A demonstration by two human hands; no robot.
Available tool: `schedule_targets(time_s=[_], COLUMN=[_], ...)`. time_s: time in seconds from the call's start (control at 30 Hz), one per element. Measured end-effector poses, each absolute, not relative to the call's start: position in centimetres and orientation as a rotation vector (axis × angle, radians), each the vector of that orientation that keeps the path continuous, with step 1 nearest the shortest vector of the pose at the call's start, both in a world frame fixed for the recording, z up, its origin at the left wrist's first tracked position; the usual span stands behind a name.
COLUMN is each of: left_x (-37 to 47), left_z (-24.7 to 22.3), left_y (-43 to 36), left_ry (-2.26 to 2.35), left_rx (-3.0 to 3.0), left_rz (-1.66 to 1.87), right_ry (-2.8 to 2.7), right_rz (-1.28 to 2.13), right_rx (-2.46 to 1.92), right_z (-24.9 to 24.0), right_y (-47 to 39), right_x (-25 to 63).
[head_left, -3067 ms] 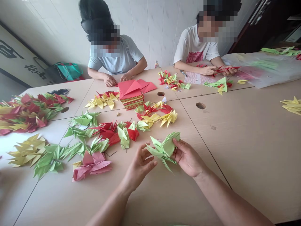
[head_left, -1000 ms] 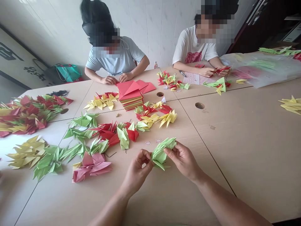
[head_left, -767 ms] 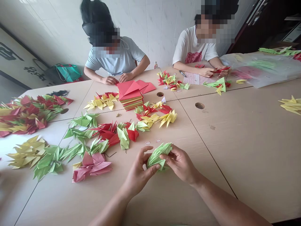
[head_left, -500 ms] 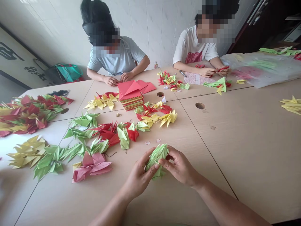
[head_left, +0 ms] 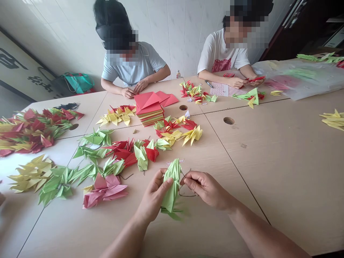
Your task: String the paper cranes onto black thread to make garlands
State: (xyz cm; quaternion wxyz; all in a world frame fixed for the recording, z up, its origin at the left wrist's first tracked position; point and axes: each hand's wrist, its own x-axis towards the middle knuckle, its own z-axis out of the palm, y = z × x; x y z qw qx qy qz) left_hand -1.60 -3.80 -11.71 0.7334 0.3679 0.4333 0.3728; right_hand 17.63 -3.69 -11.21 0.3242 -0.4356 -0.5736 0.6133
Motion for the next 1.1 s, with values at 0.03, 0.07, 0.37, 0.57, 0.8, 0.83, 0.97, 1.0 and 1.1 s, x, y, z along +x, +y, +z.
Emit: schedule_targets(time_s=[0.03, 0.07, 0.37, 0.57, 0.8, 0.83, 0.97, 1.0, 1.1], left_x=[-1.6, -1.6, -1.7, -1.9, -1.7, -1.7, -1.6, -1.6, -1.6], left_z=[-11.7, -11.7, -11.7, -11.6, -11.1, -11.0, -10.8, -10.8, -10.8], left_y=[-3.8, -3.8, -3.8, -3.9, -3.8, -3.8, -3.8, -3.9, -3.8], left_ry=[0.969, 0.988, 0.964, 0.956, 0.95, 0.954, 0.955, 0.951, 0.95], left_rx=[0.808, 0.81, 0.857, 0.94, 0.938, 0.941, 0.964, 0.964, 0.944], left_rz=[0.811, 0.806, 0.712, 0.631, 0.596, 0.594, 0.599, 0.603, 0.629], right_ry=[-1.491, -1.461, -0.792, -0.41, -0.287, -0.286, -0.298, -0.306, -0.351], right_rz=[1.623, 1.647, 1.849, 1.967, 1.887, 1.874, 1.83, 1.816, 1.754], right_rx=[-1.137, -1.125, -0.9, -0.712, -0.722, -0.73, -0.778, -0.796, -0.871], right_z=[-11.3, -11.3, -11.5, -11.7, -11.6, -11.6, -11.4, -11.4, -11.6], right_y=[-3.7, -3.6, -3.2, -2.8, -2.0, -2.0, -2.0, -2.0, -1.8], right_x=[17.7, 17.8, 18.3, 18.4, 19.5, 19.6, 19.8, 19.8, 20.0])
